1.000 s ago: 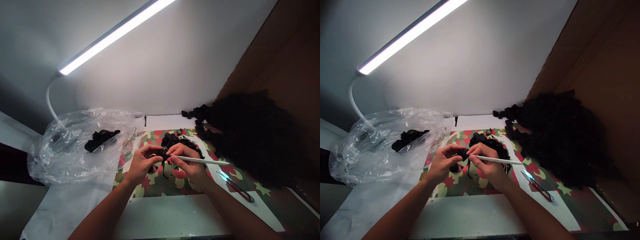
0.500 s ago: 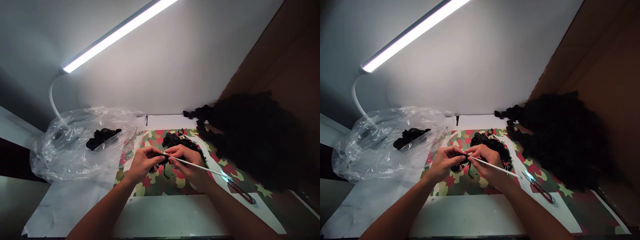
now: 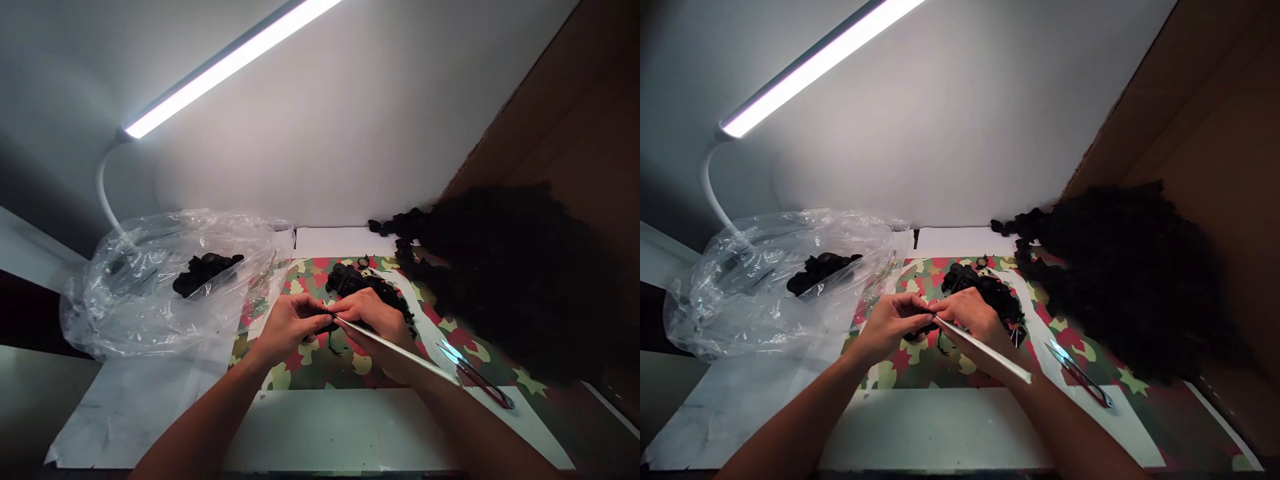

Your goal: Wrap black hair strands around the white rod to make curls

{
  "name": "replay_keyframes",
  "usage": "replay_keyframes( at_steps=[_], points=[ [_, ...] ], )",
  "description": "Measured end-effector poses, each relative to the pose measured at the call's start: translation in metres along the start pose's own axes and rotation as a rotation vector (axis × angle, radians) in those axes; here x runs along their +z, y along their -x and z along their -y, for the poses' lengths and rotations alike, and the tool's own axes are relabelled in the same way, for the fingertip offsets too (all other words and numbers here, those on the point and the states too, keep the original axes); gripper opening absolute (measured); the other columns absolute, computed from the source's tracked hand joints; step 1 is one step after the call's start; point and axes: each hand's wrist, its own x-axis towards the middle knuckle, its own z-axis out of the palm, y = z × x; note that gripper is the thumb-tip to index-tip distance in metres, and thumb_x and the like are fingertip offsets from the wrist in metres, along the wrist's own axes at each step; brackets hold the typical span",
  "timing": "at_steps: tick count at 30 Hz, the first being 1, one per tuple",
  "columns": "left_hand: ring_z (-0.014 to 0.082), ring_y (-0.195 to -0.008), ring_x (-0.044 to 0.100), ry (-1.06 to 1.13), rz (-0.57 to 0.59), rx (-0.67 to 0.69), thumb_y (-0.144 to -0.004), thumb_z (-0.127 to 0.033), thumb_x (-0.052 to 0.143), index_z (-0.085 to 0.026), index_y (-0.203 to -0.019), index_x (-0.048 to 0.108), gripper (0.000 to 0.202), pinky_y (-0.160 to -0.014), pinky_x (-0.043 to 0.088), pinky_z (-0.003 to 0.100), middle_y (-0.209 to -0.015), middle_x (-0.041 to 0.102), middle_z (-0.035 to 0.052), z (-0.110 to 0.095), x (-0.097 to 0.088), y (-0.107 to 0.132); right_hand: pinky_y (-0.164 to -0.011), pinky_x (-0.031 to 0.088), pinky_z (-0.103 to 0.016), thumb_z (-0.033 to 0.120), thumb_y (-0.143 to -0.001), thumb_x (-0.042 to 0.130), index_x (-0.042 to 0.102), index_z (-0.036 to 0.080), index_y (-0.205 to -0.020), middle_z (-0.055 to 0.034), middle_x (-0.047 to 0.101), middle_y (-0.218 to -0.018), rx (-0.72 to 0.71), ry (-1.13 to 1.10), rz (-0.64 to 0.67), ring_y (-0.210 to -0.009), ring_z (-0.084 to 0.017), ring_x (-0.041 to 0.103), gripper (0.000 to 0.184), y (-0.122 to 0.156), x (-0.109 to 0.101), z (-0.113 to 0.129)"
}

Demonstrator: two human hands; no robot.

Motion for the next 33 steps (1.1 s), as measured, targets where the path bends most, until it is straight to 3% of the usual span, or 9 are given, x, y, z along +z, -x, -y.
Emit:
replay_keyframes(
  at_steps=[3,8,14,22,27,33],
  points=[
    [0.0098,-0.051,0.057,-0.012,0.011,-0.021,-0.073,-0.037,0.083,-0.013,-0.078,0.071,0.027,-0.049,0.043,0.022,-0.064,0.067,0.0023,-0.002,0.003,0.001,-0.089,0.049,-0.043,0.025,-0.098,0.056,0.068,0.026,-0.088,-0.0041,0.077,-0.101,-0.030,0.054,-0.006,-0.092,-0.025,0.069,0.016,-0.001,0.004,-0.006],
    [0.0098,-0.057,0.058,0.029,0.095,-0.024,-0.068,-0.030,0.086,-0.013,-0.072,0.071,0.024,-0.056,0.045,0.022,-0.066,0.068,0.0019,-0.008,0.008,0.005,-0.083,0.050,-0.039,0.022,-0.097,0.056,0.067,0.024,-0.088,-0.0045,0.076,-0.095,0.231,0.191,-0.111,-0.089,-0.024,0.069,0.014,-0.007,-0.006,-0.023],
    [0.0071,-0.049,0.048,0.000,0.041,-0.087,-0.069,-0.037,0.086,-0.014,-0.073,0.069,0.029,-0.050,0.038,0.022,-0.059,0.063,-0.0008,-0.006,0.002,0.003,-0.075,0.051,-0.034,0.028,-0.094,0.064,0.062,0.021,-0.072,-0.0052,0.072,-0.090,0.295,0.029,-0.088,-0.082,-0.022,0.068,0.022,-0.011,-0.016,-0.016],
    [0.0082,-0.052,0.050,-0.045,0.032,-0.068,-0.070,-0.036,0.084,-0.013,-0.075,0.068,0.028,-0.051,0.038,0.022,-0.062,0.062,-0.0003,-0.004,0.002,0.001,-0.082,0.055,-0.036,0.028,-0.093,0.066,0.068,0.022,-0.078,-0.0067,0.074,-0.106,0.234,-0.205,0.043,-0.094,-0.023,0.071,0.016,-0.002,-0.003,0.002],
    [0.0079,-0.051,0.051,-0.042,0.027,-0.075,-0.067,-0.037,0.087,-0.012,-0.074,0.068,0.032,-0.050,0.037,0.021,-0.062,0.063,-0.0001,-0.005,0.004,0.000,-0.080,0.055,-0.036,0.030,-0.096,0.063,0.070,0.022,-0.082,-0.0073,0.076,-0.103,0.201,-0.121,0.062,-0.094,-0.023,0.070,0.018,-0.001,-0.002,0.005],
    [0.0098,-0.056,0.058,-0.014,0.048,-0.070,-0.066,-0.036,0.088,-0.012,-0.070,0.066,0.032,-0.053,0.042,0.021,-0.063,0.065,0.0004,-0.004,0.003,0.001,-0.085,0.051,-0.037,0.024,-0.102,0.052,0.068,0.023,-0.098,-0.0059,0.075,-0.096,-0.071,0.063,0.051,-0.090,-0.021,0.067,0.017,0.002,0.009,-0.004]
  ],
)
